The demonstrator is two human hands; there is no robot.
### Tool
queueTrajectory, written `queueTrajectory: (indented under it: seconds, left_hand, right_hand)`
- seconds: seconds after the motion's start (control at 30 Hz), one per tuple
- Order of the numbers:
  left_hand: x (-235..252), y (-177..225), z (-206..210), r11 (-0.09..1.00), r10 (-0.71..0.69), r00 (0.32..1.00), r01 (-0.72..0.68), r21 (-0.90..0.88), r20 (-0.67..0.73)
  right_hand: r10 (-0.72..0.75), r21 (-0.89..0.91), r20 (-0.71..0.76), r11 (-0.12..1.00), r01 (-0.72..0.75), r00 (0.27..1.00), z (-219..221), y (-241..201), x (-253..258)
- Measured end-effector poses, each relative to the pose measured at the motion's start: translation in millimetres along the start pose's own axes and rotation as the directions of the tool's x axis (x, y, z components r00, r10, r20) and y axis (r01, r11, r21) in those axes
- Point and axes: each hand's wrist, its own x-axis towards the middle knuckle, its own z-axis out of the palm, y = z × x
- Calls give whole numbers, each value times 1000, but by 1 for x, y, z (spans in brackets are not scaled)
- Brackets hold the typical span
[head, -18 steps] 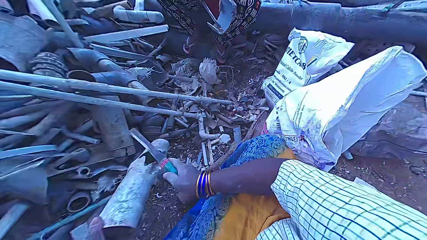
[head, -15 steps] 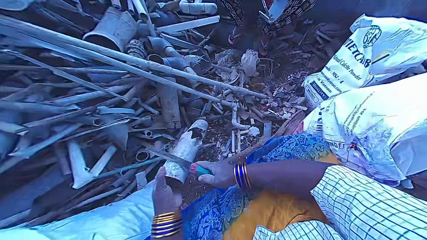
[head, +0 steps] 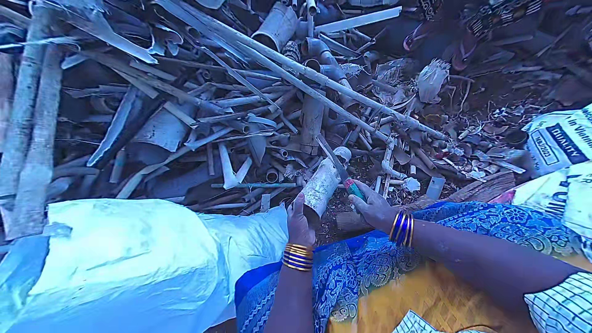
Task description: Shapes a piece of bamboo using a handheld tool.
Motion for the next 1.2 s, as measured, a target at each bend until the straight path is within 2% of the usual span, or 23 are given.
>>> queueTrajectory:
  seconds: [0.03,0.07,0.1,0.17,0.23,0.27,0.37,0.4,0.43,0.5,0.57,0.6,0.7,0.73,0.77,0.83,0.9,0.93,1.03,1.07,1.1,1.13,1.2]
  left_hand:
    - [-3,2,0,1000,-20,1000,20,-20,8]
    - [-5,5,0,998,-42,999,43,-40,12]
    - [-7,7,0,996,-63,998,64,-59,13]
    - [-6,10,1,992,-100,995,100,-82,2]
    - [-5,9,1,989,-128,992,127,-76,-14]
    - [-4,8,0,991,-120,993,120,-60,-11]
    - [-5,8,0,995,-96,995,96,-27,3]
    - [-6,9,0,995,-94,996,95,-28,7]
    - [-7,9,-1,995,-91,996,91,-33,11]
    - [-5,9,-2,996,-80,997,81,-31,11]
    - [-2,6,-3,995,-95,995,95,-35,-12]
    - [-1,5,-4,995,-92,996,92,-34,-11]
    - [-3,7,-2,998,-62,998,62,-10,13]
    - [-5,7,-2,998,-65,998,66,-14,24]
    - [-5,8,-3,998,-67,997,67,-17,35]
    - [-3,8,-4,998,-56,997,57,-21,46]
    - [-2,5,-4,998,-63,998,63,-18,24]
    - [-2,4,-3,998,-62,998,62,-11,20]
    - [-2,4,-1,999,-33,999,33,20,21]
    - [-3,3,-2,1000,-19,1000,19,22,21]
    - [-3,2,-2,1000,-8,1000,8,16,23]
    - [-2,3,-3,1000,2,1000,-2,11,25]
    - [-1,2,-4,1000,-8,1000,8,10,20]
  right_hand:
    - [24,18,-78,1000,-23,997,-1,2,3]
    - [23,-24,-90,999,-26,996,-1,3,3]
    - [4,-103,-23,995,-6,1000,1,4,0]
    - [-23,-271,235,959,88,972,5,-2,-9]
    - [-36,-300,297,945,129,954,5,-6,-9]
    - [-53,-277,253,953,125,966,2,-5,-5]
    - [-28,-122,-46,992,22,999,-3,0,8]
    - [-21,-125,-77,992,11,997,-3,1,7]
    - [-21,-176,-14,984,18,1000,-1,0,2]
    - [-13,-297,249,951,89,969,4,-5,-8]
    - [-18,-313,321,942,124,947,4,-7,-8]
    - [-33,-287,287,950,119,957,0,-6,-3]
    - [-26,-125,-6,992,25,1000,-5,-3,7]
    - [-21,-130,-64,991,12,998,-4,-2,6]
    - [-25,-180,-24,983,20,999,-2,-2,1]
    - [-36,-305,224,947,105,974,2,-4,-8]
    - [-39,-340,304,929,146,952,1,-8,-9]
    - [-57,-324,266,935,144,962,-2,-8,-6]
    - [-59,-178,-43,983,51,997,-6,-6,5]
    - [-53,-176,-81,984,38,995,-4,-3,4]
    - [-45,-211,-24,977,39,999,-2,-2,0]
    - [-37,-258,105,964,63,994,1,-2,-5]
    - [-43,-292,275,948,126,960,6,-3,-11]
